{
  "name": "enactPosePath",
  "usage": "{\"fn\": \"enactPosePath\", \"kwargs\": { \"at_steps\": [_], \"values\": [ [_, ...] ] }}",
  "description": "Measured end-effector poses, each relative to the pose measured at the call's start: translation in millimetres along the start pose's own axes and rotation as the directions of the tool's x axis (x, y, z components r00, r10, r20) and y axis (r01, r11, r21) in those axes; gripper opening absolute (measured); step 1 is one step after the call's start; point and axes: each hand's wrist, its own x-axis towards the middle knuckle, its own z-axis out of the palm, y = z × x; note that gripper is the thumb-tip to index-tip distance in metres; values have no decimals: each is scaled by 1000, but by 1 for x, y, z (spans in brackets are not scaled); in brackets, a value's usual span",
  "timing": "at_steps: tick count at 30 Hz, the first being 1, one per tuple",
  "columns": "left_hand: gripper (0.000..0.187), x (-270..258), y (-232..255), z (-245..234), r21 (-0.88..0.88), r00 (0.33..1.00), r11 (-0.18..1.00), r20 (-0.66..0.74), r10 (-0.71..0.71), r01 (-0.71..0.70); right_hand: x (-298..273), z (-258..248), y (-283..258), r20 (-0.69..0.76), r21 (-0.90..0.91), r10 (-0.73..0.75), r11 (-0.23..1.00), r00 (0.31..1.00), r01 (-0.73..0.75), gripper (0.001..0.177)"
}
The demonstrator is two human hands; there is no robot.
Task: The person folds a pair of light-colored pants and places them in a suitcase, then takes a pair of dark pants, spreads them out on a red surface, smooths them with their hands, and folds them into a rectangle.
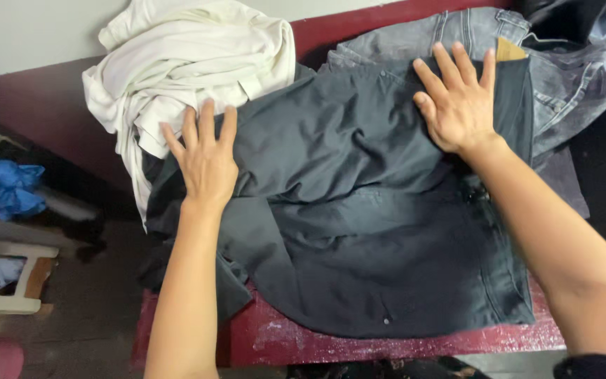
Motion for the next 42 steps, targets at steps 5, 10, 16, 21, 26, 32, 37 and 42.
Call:
{"fn": "enactPosePath", "kwargs": {
  "at_steps": [5,10,16,21,26,32,37,42],
  "values": [
    [63,2,-3,-21,-228,970,973,242,7,50,7,-6,-7,-1,-56,-8,998,1000,8,50],
    [72,-31,4,-84,-391,978,913,204,-38,118,-3,-34,-62,-60,-94,-50,995,997,44,58],
    [61,-109,1,-131,-338,930,940,358,82,47,-1,-22,-156,-14,425,-526,767,850,481,53],
    [58,-148,-15,-136,-79,907,994,420,-37,77,19,25,-188,98,360,-522,812,847,459,55],
    [28,-168,-40,-152,42,947,997,314,-68,58,19,51,-182,260,238,-434,895,863,378,56],
    [21,-193,-72,-167,355,935,917,225,-273,182,18,49,-187,252,209,-432,898,866,387,57],
    [37,-186,-50,-169,290,843,928,416,-342,234,-16,-18,-202,284,208,-410,909,867,362,71],
    [46,-157,-6,-162,-219,955,958,270,-121,184,-125,-110,-195,586,572,-592,786,554,235,83]
  ]
}}
